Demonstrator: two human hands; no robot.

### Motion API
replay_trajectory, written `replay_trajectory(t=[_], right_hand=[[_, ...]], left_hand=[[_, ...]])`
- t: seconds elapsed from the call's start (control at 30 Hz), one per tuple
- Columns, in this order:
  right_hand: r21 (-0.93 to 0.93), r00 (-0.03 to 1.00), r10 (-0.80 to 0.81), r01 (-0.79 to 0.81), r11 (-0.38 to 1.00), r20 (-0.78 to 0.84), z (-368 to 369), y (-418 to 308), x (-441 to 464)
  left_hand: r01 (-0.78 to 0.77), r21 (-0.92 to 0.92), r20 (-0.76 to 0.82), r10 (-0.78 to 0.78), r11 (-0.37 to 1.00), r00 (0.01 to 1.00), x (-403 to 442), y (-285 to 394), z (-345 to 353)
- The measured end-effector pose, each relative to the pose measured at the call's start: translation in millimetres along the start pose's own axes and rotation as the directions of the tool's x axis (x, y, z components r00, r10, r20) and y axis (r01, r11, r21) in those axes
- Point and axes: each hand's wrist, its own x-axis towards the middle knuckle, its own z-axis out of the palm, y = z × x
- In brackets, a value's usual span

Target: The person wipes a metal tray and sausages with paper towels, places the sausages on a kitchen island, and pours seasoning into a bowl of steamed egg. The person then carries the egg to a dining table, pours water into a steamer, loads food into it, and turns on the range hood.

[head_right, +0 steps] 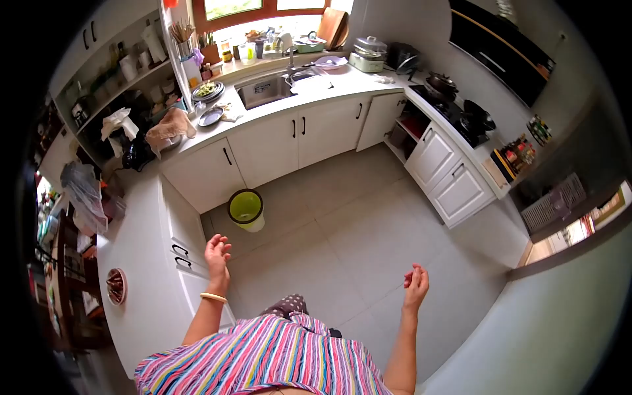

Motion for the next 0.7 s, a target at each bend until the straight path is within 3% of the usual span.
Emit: replay_trajectory(t=[0.17, 0.3, 0.4, 0.53, 0.7], right_hand=[[0.051, 0.994, 0.041, -0.047, 0.998, 0.105, 53.8, 24.5, 117.6], [0.0, 0.986, 0.125, -0.125, 0.992, 0.112, 88.9, 44.4, 207.0], [-0.02, 0.977, 0.162, -0.161, 0.987, 0.141, 109.8, 43.1, 281.8], [-0.056, 0.981, 0.145, -0.139, 0.989, 0.132, 147.4, 28.2, 389.2], [-0.072, 0.966, 0.116, -0.102, 0.992, 0.231, 212.9, 35.4, 537.2]], left_hand=[[-0.064, 0.099, -0.107, 0.074, 0.993, 0.991, 69.1, -6.4, 66.9], [-0.176, 0.109, -0.072, 0.184, 0.978, 0.98, 170.3, -22.8, 153.8], [-0.164, 0.046, -0.006, 0.165, 0.985, 0.986, 246.6, -17.1, 242.7], [-0.161, 0.092, 0.107, 0.151, 0.983, 0.983, 344.0, -10.2, 356.3], [-0.119, 0.164, 0.088, 0.106, 0.979, 0.99, 454.8, -12.9, 463.8]])
